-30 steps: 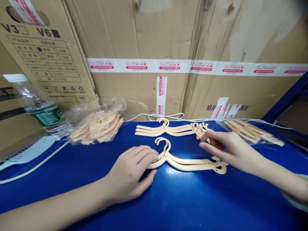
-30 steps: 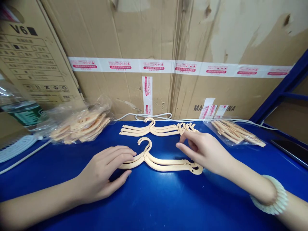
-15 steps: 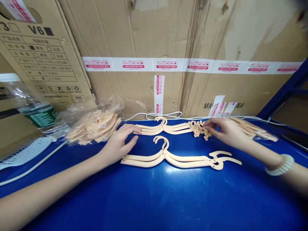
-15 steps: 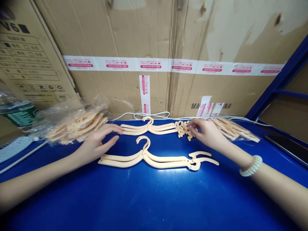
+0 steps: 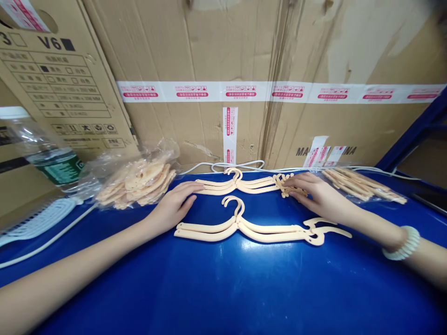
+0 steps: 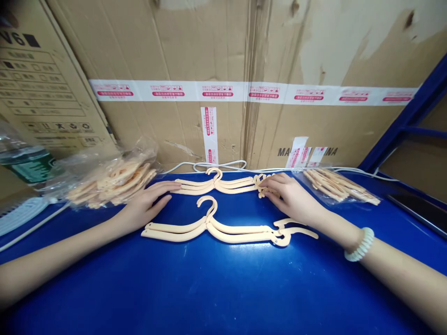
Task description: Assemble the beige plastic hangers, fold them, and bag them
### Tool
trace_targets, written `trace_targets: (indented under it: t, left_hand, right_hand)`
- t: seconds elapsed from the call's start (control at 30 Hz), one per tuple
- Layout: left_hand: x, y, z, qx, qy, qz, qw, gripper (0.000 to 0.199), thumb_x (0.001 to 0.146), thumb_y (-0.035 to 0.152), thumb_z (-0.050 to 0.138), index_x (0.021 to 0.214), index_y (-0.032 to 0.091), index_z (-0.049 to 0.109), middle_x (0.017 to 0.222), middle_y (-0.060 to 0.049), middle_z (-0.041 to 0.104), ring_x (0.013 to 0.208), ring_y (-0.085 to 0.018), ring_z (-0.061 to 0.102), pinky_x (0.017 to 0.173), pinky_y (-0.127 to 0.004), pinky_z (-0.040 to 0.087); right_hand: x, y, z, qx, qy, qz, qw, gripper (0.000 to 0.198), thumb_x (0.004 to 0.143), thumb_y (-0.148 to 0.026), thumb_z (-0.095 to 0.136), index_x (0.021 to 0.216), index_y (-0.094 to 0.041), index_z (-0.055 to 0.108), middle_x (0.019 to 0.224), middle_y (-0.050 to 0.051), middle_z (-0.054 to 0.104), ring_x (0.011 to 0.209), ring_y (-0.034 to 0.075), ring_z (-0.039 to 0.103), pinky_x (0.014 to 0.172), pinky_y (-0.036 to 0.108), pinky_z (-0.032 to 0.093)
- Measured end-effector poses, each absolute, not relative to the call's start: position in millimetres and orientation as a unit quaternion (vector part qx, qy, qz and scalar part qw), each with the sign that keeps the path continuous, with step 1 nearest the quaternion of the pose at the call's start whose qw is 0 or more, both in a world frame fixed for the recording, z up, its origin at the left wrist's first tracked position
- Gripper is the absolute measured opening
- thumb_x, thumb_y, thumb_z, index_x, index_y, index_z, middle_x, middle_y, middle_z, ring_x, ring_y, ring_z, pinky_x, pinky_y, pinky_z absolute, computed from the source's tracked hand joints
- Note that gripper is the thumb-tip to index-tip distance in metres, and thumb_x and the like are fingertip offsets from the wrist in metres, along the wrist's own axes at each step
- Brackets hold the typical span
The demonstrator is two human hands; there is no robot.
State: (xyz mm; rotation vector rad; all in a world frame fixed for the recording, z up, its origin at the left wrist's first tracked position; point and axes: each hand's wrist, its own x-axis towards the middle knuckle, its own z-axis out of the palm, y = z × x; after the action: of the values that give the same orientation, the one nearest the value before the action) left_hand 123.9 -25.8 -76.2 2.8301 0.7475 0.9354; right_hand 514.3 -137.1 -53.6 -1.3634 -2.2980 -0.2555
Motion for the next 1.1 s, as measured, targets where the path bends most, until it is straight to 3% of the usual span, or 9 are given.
trace_targets:
  t: [0.3, 1.1]
  left_hand:
    - [122, -24, -80, 0.925, 0.251, 0.282, 0.041, 0.032, 0.098, 0.023, 0.039, 0.120, 0.017, 0.060, 0.125, -0.012, 0.065, 0.120, -0.025, 0.057, 0.106, -0.048, 0.045]
    - [122, -29, -75, 0.917, 0.264, 0.295, 0.041, 0.024, 0.094, 0.023, 0.046, 0.110, 0.020, 0.064, 0.113, -0.010, 0.069, 0.108, -0.025, 0.063, 0.096, -0.046, 0.051]
  right_hand:
    - [513, -141, -51, -0.473, -0.861, -0.075, 0.171, 0.031, 0.098, -0.023, 0.037, 0.110, -0.020, 0.066, 0.129, 0.016, 0.059, 0.127, 0.032, 0.049, 0.103, 0.055, 0.043]
    - [517, -138, -63, -0.489, -0.845, -0.182, 0.117, 0.037, 0.097, -0.021, 0.039, 0.126, -0.015, 0.061, 0.131, 0.014, 0.062, 0.125, 0.033, 0.053, 0.099, 0.055, 0.045]
